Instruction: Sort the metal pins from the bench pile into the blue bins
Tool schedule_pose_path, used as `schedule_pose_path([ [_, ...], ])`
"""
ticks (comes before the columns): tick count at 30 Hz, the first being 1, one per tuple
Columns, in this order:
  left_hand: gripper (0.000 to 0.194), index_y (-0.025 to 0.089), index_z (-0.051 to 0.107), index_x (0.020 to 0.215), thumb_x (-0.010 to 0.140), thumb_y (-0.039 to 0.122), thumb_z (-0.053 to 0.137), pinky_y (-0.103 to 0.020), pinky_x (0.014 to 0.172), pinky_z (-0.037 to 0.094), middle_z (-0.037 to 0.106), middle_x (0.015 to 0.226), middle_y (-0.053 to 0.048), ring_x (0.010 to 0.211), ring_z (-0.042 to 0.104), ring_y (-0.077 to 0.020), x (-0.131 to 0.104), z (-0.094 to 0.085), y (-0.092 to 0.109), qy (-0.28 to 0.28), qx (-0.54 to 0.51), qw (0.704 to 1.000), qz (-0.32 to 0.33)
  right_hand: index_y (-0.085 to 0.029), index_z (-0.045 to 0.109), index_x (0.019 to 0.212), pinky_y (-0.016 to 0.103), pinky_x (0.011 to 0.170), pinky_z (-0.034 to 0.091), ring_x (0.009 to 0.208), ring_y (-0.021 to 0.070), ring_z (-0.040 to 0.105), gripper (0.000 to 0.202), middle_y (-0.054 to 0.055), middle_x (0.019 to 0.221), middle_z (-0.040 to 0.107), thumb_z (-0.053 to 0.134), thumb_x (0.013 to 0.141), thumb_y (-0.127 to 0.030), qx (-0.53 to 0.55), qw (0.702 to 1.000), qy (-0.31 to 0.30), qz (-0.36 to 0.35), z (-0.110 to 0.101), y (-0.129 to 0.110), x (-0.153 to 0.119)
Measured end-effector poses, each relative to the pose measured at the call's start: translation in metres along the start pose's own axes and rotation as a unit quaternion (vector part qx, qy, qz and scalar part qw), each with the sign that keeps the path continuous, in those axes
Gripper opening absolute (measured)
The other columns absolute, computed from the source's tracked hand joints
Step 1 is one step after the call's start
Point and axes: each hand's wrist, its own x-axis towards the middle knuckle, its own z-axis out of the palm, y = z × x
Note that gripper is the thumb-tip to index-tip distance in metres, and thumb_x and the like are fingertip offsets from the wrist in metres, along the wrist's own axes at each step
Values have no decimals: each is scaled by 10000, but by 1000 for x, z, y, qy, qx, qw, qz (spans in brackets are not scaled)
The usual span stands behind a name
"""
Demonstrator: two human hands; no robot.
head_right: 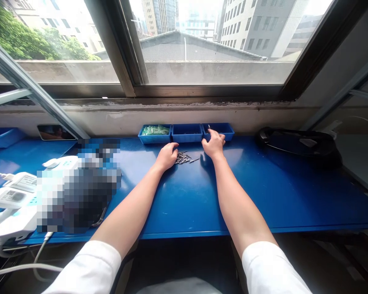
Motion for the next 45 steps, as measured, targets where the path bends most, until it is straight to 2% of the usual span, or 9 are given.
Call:
schedule_pose_path([
  [6, 353, 168, 600, 1142, 865, 171, 380, -333, 993, 438, 634, 1159, -83, 1100, 568, -209, 0, 1, -1, -8, 5, 1000, 6, -187, 480, 1323, 529, 947, 351, 1178, 348, 388, 640, 109, 1358, 497, 564, 702, -314, -2, 999, -9, 34, -6, 22, 10],
  [12, 328, 168, 605, 1119, 866, 192, 398, -325, 971, 448, 639, 1136, -84, 1074, 579, -213, 1, 2, 0, -15, 13, 1000, 7, -204, 388, 1392, 531, 948, 358, 1234, 355, 364, 746, 132, 1487, 321, 595, 680, -289, -6, 999, -30, 42, -5, 29, 10],
  [15, 315, 172, 607, 1113, 874, 222, 408, -331, 966, 449, 637, 1130, -87, 1070, 579, -218, 1, 0, 1, -17, 16, 1000, 6, -153, 505, 1282, 484, 973, 357, 1212, 314, 406, 597, 164, 1376, 444, 563, 696, -255, 1, 1000, 29, -8, -3, 23, 6],
  [17, 314, 174, 608, 1117, 878, 272, 429, -336, 961, 452, 637, 1127, -89, 1067, 580, -224, 0, -1, 2, -21, 18, 1000, 6, -142, 612, 1112, 417, 952, 387, 1107, 269, 487, 422, 138, 1161, 586, 547, 708, -245, 27, 998, 29, -54, -4, 15, 0],
  [20, 389, 173, 592, 1161, 870, 400, 466, -335, 947, 460, 622, 1171, -92, 1083, 576, -238, -1, -4, 4, -36, 9, 999, 13, -163, 666, 932, 319, 787, 448, 829, 192, 557, 280, 52, 864, 627, 602, 691, -290, 79, 984, -113, -115, -10, 2, -9],
  [23, 537, 181, 558, 1230, 824, 528, 509, -332, 970, 444, 580, 1264, -89, 1149, 544, -253, -3, -8, 7, -82, -2, 996, 42, -182, 687, 916, 268, 674, 434, 723, 149, 537, 312, 11, 806, 614, 682, 645, -337, 77, 951, -267, -132, -14, -8, -17],
  [26, 682, 195, 537, 1271, 744, 628, 559, -347, 1030, 394, 545, 1322, -87, 1227, 488, -276, -5, -13, 9, -132, 17, 989, 64, -203, 716, 894, 250, 694, 430, 768, 149, 551, 263, 15, 828, 631, 699, 665, -329, 52, 934, -316, -157, -13, -12, -21],
  [32, 693, 202, 538, 1269, 735, 643, 561, -360, 1066, 350, 523, 1353, -89, 1270, 448, -272, -5, -12, 11, -145, 59, 984, 84, -204, 739, 810, 251, 750, 446, 823, 159, 586, 114, 34, 857, 661, 666, 753, -272, 53, 939, -287, -182, -1, -11, -24],
  [45, 501, 211, 609, 1160, 785, 540, 567, -368, 1015, 402, 583, 1272, -83, 1197, 512, -274, -3, -5, 7, -117, 52, 986, 103, -197, 716, 849, 300, 848, 428, 915, 189, 545, 160, 61, 905, 646, 569, 852, -259, -12, 950, -230, -211, 18, -18, -30],
])
